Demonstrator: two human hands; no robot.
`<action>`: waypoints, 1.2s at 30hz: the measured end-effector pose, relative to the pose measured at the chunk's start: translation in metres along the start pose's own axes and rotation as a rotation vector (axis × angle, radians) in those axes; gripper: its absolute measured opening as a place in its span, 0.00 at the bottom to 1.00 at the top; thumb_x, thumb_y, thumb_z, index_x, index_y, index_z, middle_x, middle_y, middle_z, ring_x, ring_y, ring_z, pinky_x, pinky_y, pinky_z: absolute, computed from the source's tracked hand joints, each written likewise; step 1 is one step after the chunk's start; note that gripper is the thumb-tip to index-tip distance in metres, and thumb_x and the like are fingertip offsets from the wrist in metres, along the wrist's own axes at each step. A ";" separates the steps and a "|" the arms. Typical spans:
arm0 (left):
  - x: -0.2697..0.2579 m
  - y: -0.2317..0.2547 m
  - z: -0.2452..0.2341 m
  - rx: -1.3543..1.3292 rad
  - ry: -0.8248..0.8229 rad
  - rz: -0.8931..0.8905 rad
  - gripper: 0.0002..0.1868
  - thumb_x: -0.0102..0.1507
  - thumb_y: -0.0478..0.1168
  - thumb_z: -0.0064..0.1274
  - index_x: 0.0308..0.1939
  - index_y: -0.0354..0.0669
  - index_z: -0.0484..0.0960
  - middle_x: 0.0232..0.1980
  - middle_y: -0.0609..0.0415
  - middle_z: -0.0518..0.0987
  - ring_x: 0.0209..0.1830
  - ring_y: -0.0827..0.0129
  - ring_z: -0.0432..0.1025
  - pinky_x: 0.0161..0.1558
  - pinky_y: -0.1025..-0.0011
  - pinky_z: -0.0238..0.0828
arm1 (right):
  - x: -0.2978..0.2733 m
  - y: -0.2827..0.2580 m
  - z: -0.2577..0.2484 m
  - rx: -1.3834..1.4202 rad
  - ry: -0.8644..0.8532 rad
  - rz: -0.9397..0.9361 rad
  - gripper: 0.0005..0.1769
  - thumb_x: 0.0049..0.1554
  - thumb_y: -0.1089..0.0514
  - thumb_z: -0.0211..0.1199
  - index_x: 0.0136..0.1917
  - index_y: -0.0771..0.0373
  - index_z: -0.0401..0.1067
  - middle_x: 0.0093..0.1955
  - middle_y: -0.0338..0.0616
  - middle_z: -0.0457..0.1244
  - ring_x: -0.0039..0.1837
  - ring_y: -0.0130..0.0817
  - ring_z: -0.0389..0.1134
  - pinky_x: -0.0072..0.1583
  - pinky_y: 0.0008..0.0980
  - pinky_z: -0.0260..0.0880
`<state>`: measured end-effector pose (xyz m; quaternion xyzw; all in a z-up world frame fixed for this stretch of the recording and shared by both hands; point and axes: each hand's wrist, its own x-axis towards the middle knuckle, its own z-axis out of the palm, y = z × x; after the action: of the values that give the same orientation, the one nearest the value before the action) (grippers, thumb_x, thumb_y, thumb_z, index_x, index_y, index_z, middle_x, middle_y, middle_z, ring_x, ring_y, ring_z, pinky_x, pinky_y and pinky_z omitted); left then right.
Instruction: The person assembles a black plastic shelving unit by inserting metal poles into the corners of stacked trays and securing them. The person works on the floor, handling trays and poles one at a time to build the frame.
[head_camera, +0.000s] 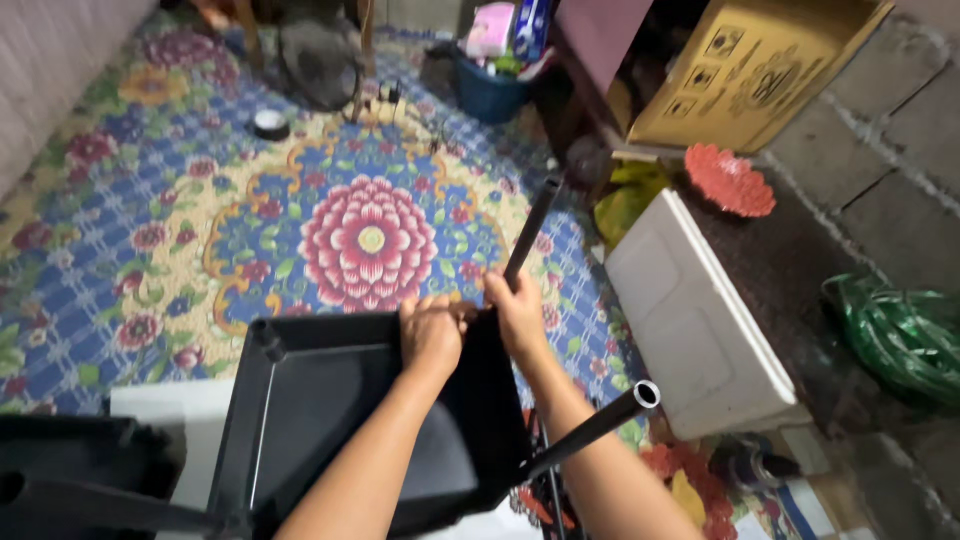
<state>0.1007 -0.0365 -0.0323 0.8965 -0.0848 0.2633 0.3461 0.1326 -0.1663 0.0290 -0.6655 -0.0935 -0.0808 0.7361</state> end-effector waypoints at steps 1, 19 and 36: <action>0.005 -0.002 0.000 0.030 -0.022 0.002 0.09 0.59 0.41 0.52 0.35 0.62 0.88 0.36 0.61 0.82 0.44 0.67 0.74 0.55 0.60 0.59 | -0.005 -0.003 0.003 -0.023 0.056 -0.083 0.09 0.61 0.56 0.62 0.42 0.59 0.67 0.35 0.34 0.62 0.37 0.23 0.64 0.41 0.26 0.64; 0.003 0.009 -0.010 0.020 0.073 0.028 0.07 0.59 0.47 0.56 0.35 0.58 0.89 0.31 0.59 0.82 0.43 0.65 0.75 0.55 0.58 0.57 | 0.021 -0.009 0.001 0.134 -0.045 0.118 0.22 0.65 0.54 0.57 0.30 0.56 0.59 0.24 0.31 0.51 0.25 0.22 0.49 0.29 0.27 0.47; 0.006 0.009 -0.004 0.120 -0.083 -0.049 0.06 0.61 0.49 0.58 0.34 0.59 0.89 0.34 0.58 0.82 0.45 0.66 0.74 0.55 0.58 0.57 | 0.007 0.006 0.006 0.017 0.134 -0.018 0.14 0.63 0.57 0.61 0.36 0.58 0.65 0.27 0.30 0.55 0.28 0.22 0.54 0.31 0.26 0.53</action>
<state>0.1015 -0.0402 -0.0216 0.9275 -0.0613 0.2220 0.2944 0.1413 -0.1597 0.0252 -0.6514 -0.0507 -0.1308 0.7457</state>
